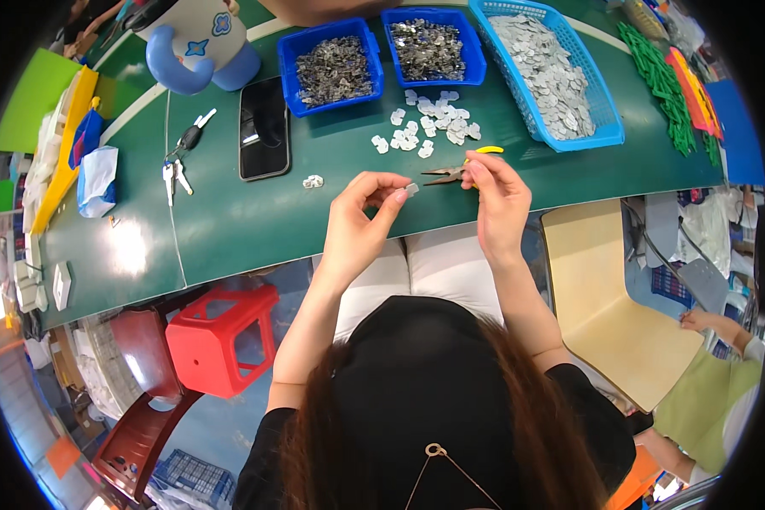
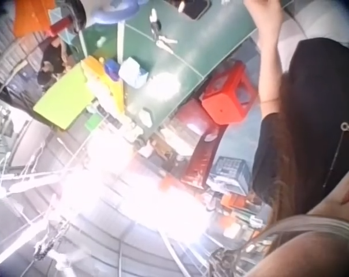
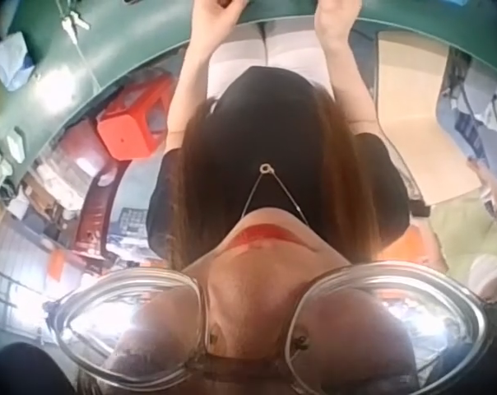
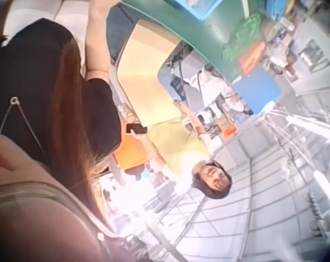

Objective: Assembling small metal and plastic components using pliers at a workbench.

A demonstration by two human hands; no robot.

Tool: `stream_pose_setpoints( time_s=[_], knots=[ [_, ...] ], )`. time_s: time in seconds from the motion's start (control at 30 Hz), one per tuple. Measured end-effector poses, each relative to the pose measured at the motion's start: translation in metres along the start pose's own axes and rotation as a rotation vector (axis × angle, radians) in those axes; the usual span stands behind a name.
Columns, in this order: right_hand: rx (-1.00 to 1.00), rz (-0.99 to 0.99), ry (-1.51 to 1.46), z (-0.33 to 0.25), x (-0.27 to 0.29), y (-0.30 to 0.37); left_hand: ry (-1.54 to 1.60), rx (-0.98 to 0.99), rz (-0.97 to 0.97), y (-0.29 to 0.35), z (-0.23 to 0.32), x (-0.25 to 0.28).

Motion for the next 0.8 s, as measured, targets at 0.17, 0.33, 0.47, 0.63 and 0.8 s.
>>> stream_pose_setpoints(
  time_s=[0.17, 0.33, 0.47, 0.63, 0.8],
  knots=[
    [0.043, 0.009, 0.137, -0.003, 0.005, 0.007, -0.378, -0.212, 0.138, 0.015, 0.021, 0.042],
    [0.040, -0.110, 0.244, -0.001, -0.015, 0.023, -0.632, -0.201, 0.303, 0.021, 0.025, 0.096],
    [0.053, -0.207, 0.250, 0.005, -0.030, 0.034, -0.619, -0.243, 0.195, 0.008, 0.009, 0.100],
    [0.074, -0.207, 0.254, 0.000, -0.030, 0.042, -0.671, -0.339, 0.156, 0.001, 0.008, 0.089],
    [0.043, -0.197, 0.244, 0.004, -0.020, 0.042, -0.337, -0.221, 0.173, -0.003, 0.003, 0.085]
  ],
)
Point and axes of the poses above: each hand's wrist, its own y-axis away from the middle knuckle, its own x-axis out of the back of the hand, z = x × y, the point moved 4 cm from there along -y, towards the middle knuckle, and after that the axes turned 7 degrees about y, right-handed, at the moved point
